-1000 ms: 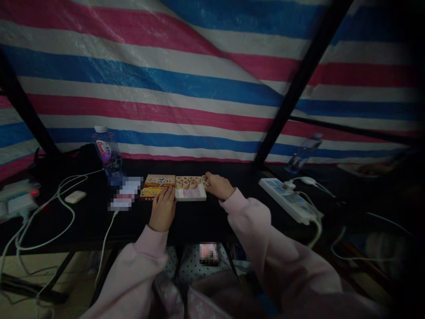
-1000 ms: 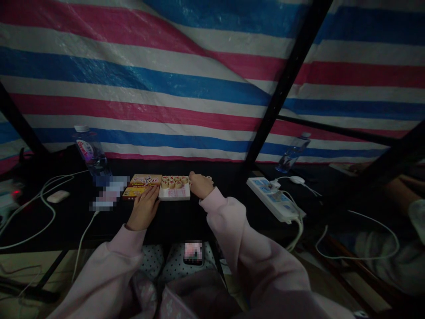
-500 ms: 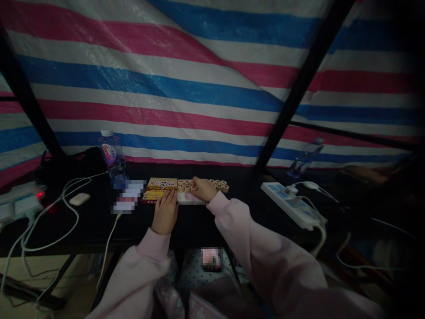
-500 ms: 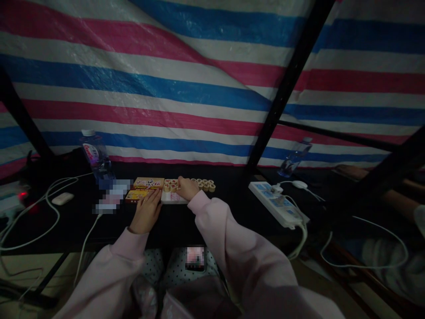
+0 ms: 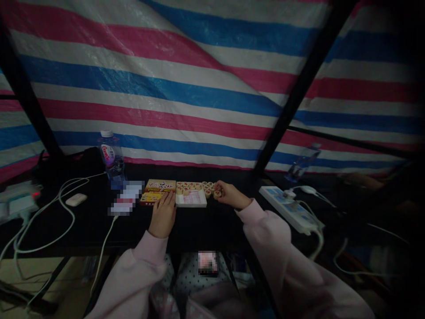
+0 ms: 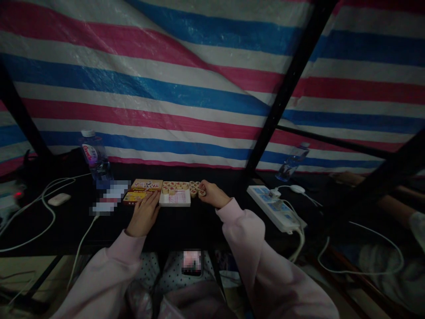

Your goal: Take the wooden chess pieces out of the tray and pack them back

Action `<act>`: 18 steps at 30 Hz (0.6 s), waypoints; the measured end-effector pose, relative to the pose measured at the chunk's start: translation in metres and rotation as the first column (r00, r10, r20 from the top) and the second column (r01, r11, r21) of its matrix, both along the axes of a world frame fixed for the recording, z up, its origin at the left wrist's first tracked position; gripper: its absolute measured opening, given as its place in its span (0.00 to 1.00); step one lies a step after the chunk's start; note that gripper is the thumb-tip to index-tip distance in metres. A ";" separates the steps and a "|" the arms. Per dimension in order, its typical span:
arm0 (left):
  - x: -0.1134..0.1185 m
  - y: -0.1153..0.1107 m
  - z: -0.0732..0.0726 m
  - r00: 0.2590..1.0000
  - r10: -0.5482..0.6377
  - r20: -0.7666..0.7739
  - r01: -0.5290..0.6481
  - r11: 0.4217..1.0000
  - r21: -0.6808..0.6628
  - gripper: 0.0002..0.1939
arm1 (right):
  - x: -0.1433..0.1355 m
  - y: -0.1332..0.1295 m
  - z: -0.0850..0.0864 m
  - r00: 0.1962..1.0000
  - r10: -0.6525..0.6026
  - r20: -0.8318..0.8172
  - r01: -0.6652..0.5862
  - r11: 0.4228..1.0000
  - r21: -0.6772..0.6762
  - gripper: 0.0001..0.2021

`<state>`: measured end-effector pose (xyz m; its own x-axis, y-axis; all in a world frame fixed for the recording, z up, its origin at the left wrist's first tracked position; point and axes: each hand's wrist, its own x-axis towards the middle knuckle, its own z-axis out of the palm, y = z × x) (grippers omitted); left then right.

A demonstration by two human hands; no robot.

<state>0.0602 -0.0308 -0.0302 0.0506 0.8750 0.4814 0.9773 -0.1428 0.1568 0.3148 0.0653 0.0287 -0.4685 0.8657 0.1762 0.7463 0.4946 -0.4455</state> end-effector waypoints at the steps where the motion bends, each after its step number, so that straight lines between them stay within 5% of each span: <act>1: 0.000 0.000 0.000 1.000 -0.001 -0.002 0.001 1.000 0.000 0.22 | 0.001 0.002 -0.005 1.000 -0.009 0.007 0.009 1.000 -0.008 0.14; 6: 0.000 0.001 -0.003 1.000 -0.004 -0.010 0.004 1.000 0.031 0.22 | 0.004 0.006 -0.018 0.996 -0.077 0.034 0.077 0.997 -0.011 0.15; 18: 0.000 0.001 -0.002 1.000 -0.007 0.004 0.007 0.999 0.042 0.22 | -0.002 0.002 -0.003 0.973 -0.189 0.136 0.196 0.980 -0.044 0.15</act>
<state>0.0606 -0.0302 -0.0324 0.0541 0.8539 0.5177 0.9756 -0.1557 0.1550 0.3129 0.0670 0.0256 -0.3076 0.9487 0.0729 0.8786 0.3126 -0.3611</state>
